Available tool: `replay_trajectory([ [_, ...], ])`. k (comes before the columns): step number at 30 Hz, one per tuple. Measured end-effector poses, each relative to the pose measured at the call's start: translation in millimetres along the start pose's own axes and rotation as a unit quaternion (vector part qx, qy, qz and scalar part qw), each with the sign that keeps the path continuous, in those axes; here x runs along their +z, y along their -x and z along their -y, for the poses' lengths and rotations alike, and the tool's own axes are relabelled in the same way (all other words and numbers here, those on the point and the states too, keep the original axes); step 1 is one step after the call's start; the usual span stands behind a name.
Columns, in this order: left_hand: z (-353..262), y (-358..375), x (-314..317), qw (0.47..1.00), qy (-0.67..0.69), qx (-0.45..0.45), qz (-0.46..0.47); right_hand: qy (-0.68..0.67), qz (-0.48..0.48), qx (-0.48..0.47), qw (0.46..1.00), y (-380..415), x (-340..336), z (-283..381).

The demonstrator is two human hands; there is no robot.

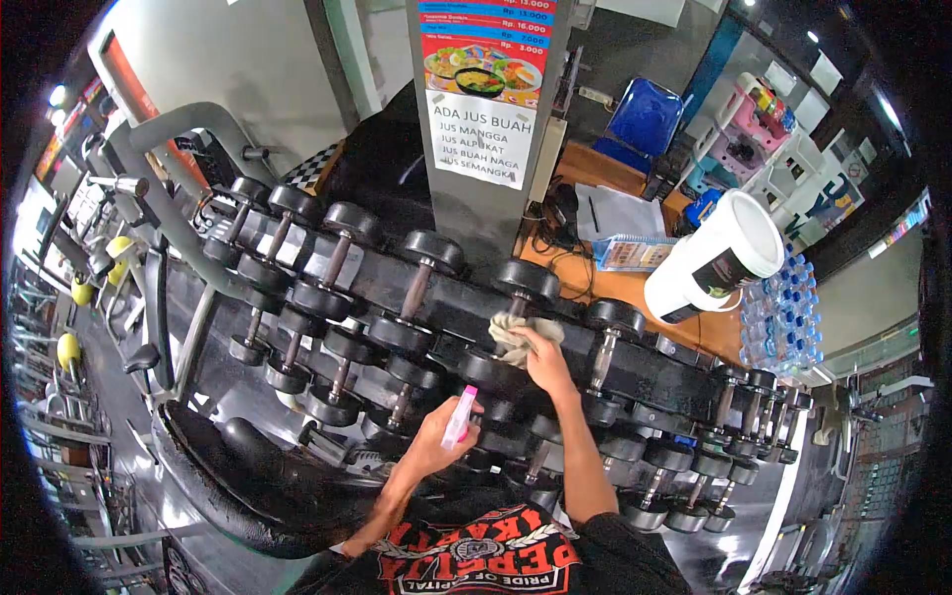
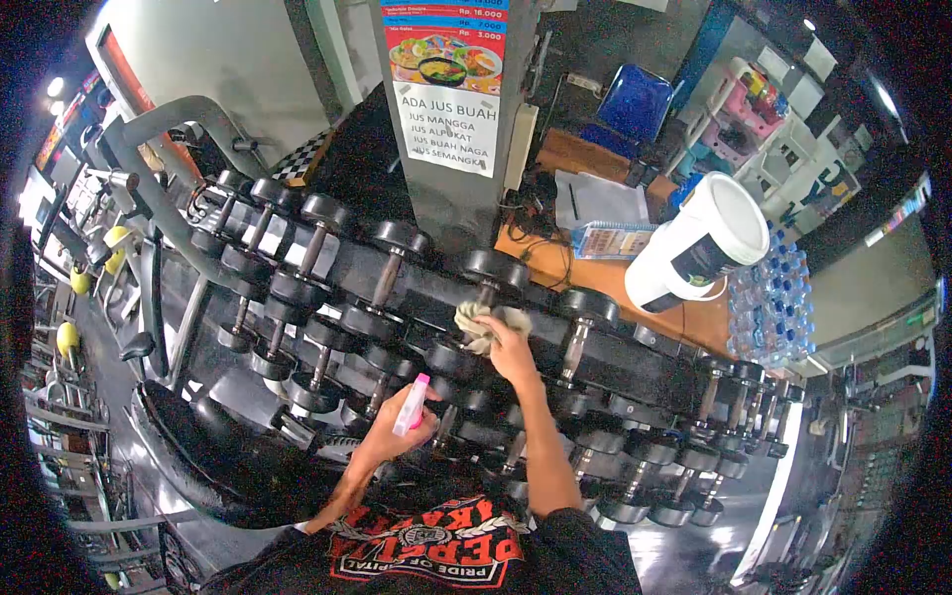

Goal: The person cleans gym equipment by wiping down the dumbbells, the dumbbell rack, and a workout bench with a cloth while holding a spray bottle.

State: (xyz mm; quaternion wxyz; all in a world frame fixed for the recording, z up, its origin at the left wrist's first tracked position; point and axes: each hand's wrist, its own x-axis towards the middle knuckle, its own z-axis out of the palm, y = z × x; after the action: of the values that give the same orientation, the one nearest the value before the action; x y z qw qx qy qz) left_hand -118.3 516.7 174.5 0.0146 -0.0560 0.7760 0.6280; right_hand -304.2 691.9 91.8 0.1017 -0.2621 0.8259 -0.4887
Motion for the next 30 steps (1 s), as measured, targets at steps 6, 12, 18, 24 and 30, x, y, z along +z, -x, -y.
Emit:
replay_trajectory([
  [6,13.5,-0.8,5.7,0.989,-0.08,0.125,0.005,-0.029,-0.014,0.043,0.999,0.0,-19.7,16.7],
  [12,5.3,1.6,-7.2,0.985,-0.111,0.13,0.013,0.152,-0.014,-0.069,0.986,-16.7,17.4,16.9],
  [18,6.0,5.3,-12.1,0.994,-0.092,0.052,0.023,0.063,0.122,0.133,0.982,-21.0,-6.7,10.2],
  [24,2.5,2.1,-12.8,0.987,-0.104,0.124,0.021,0.084,0.044,0.071,0.993,-50.5,16.1,59.3],
  [30,9.0,1.2,-13.2,0.993,-0.072,0.098,0.001,0.312,0.203,0.141,0.918,-68.5,80.4,44.0],
])
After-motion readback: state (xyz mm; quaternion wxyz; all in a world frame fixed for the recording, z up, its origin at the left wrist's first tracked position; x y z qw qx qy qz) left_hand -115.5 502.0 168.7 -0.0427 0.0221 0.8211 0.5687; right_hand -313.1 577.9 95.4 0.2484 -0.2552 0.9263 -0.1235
